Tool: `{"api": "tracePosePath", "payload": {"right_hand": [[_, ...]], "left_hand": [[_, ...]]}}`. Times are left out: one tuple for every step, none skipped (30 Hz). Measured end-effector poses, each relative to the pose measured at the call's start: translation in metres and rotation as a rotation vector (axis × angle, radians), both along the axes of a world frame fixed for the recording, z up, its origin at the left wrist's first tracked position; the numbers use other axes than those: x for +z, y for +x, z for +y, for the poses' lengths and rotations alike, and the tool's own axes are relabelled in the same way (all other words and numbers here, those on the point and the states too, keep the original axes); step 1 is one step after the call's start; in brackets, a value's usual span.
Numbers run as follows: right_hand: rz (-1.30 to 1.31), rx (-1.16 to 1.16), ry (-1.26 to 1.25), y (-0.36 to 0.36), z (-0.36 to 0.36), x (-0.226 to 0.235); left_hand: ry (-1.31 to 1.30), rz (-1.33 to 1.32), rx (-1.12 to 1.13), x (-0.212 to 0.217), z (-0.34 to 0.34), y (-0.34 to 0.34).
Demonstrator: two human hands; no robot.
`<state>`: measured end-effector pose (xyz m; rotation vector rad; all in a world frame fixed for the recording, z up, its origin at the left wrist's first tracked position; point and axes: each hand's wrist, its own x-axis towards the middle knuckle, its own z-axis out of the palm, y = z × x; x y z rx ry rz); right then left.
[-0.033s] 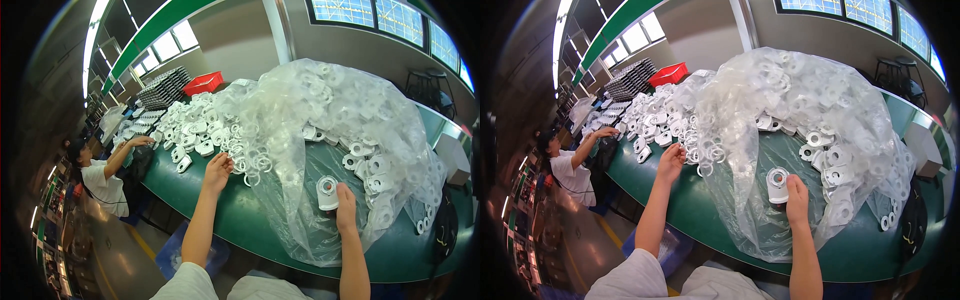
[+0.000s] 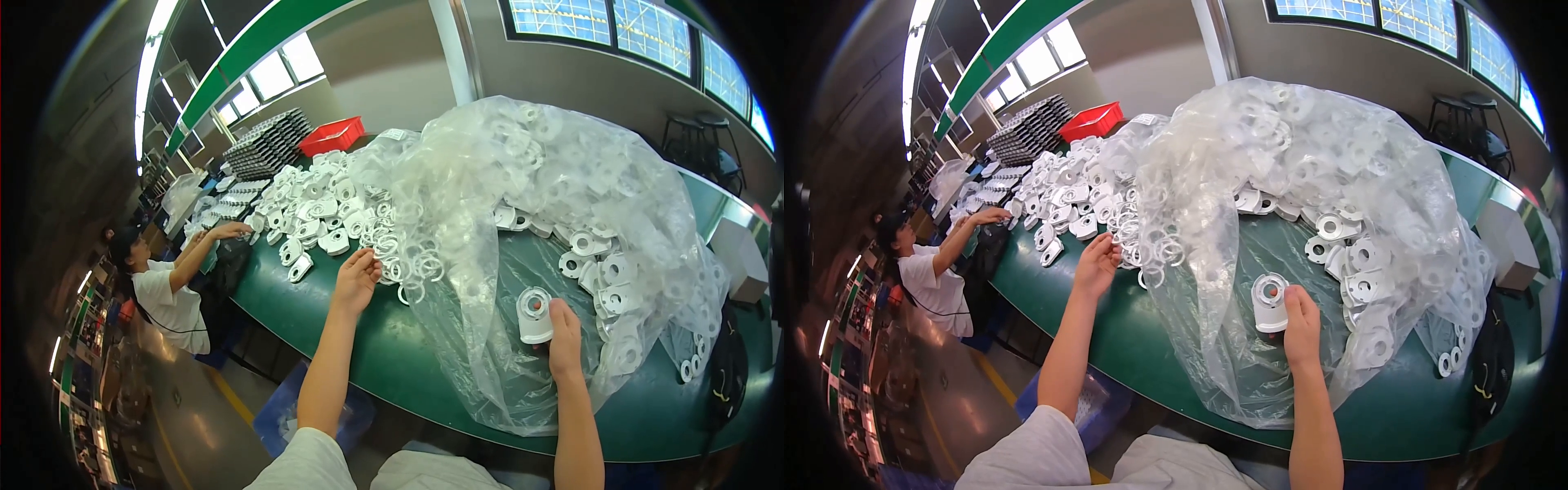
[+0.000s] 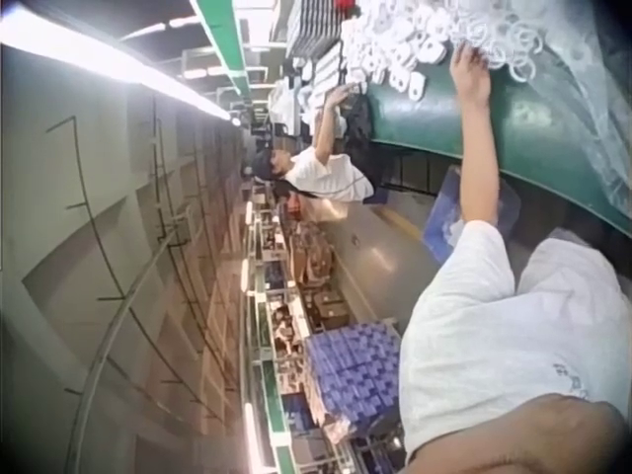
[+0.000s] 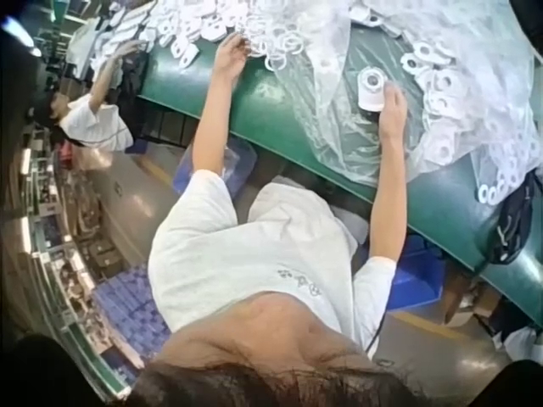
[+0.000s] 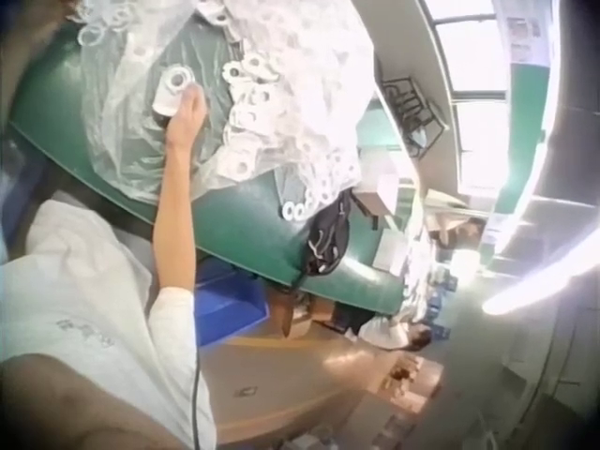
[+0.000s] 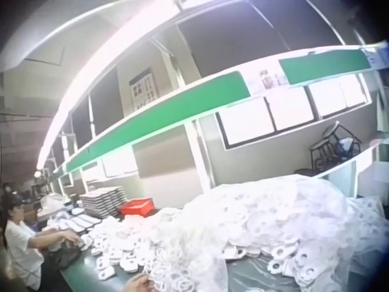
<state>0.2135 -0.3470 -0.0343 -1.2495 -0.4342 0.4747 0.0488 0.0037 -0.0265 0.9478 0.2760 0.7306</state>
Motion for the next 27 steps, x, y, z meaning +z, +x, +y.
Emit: {"api": "tracePosePath", "payload": {"right_hand": [[-0.004,-0.004,-0.001,0.0,-0.001,0.0],[-0.002,-0.007,0.001,0.002,-0.002,-0.001],[0.0,-0.011,0.002,0.003,-0.002,-0.003],[-0.001,-0.034,-0.01,0.006,-0.002,-0.01],[-0.029,-0.046,-0.008,0.011,-0.002,-0.02],[-0.054,-0.049,-0.005,0.013,-0.003,-0.023],[-0.054,-0.065,-0.021,0.009,-0.003,-0.018],[0.008,-0.026,-0.011,0.004,0.0,-0.007],[0.072,0.011,0.0,0.001,0.002,0.0],[0.069,-0.007,-0.017,0.001,0.003,-0.001],[0.079,0.016,0.029,0.004,0.003,-0.004],[0.088,0.041,0.077,0.005,0.002,-0.006],[0.086,0.03,0.065,0.005,0.002,-0.006],[0.111,0.025,0.071,0.004,0.001,-0.005],[0.136,0.022,0.077,0.005,0.0,-0.005],[0.135,0.02,0.071,0.005,-0.001,-0.004],[0.124,0.028,0.075,0.005,-0.001,-0.004],[0.113,0.037,0.079,0.005,-0.002,-0.003],[0.101,0.05,0.085,0.005,-0.002,-0.002],[0.101,0.054,0.082,0.005,-0.002,-0.002],[0.096,0.058,0.077,0.004,-0.002,-0.001],[0.092,0.06,0.073,0.004,-0.002,0.0],[0.092,0.062,0.071,0.003,-0.001,0.0],[0.097,0.056,0.066,0.003,-0.001,0.001],[0.104,0.048,0.061,0.002,-0.001,0.001],[0.106,0.048,0.059,0.001,-0.001,0.002],[0.098,0.056,0.064,0.001,-0.001,0.003]], "left_hand": [[-0.034,-0.032,-0.034,-0.002,0.0,0.006],[-0.041,-0.036,-0.049,0.005,-0.011,0.015],[0.075,0.003,-0.054,0.012,-0.023,0.022],[0.186,0.041,-0.064,0.023,-0.04,0.03],[0.169,0.036,-0.093,0.033,-0.058,0.042],[0.259,0.12,-0.124,0.045,-0.076,0.051],[0.348,0.203,-0.152,0.054,-0.09,0.057],[0.411,0.22,-0.176,0.057,-0.1,0.064],[0.397,0.212,-0.194,0.057,-0.114,0.072],[0.413,0.217,-0.265,0.056,-0.128,0.081],[0.431,0.221,-0.335,0.055,-0.143,0.09],[0.444,0.234,-0.361,0.055,-0.159,0.095],[0.469,0.258,-0.371,0.051,-0.168,0.098],[0.476,0.261,-0.38,0.044,-0.175,0.1],[0.483,0.264,-0.386,0.037,-0.18,0.102],[0.478,0.262,-0.389,0.033,-0.184,0.101],[0.485,0.272,-0.383,0.029,-0.186,0.1],[0.493,0.283,-0.377,0.026,-0.188,0.099],[0.489,0.283,-0.374,0.024,-0.189,0.099],[0.508,0.286,-0.374,0.023,-0.189,0.098],[0.528,0.29,-0.375,0.021,-0.19,0.098],[0.526,0.291,-0.372,0.019,-0.19,0.098],[0.53,0.298,-0.37,0.018,-0.191,0.099],[0.535,0.306,-0.368,0.017,-0.191,0.099],[0.533,0.308,-0.368,0.017,-0.191,0.099],[0.569,0.312,-0.344,0.017,-0.192,0.098],[0.604,0.316,-0.32,0.018,-0.192,0.098]]}}
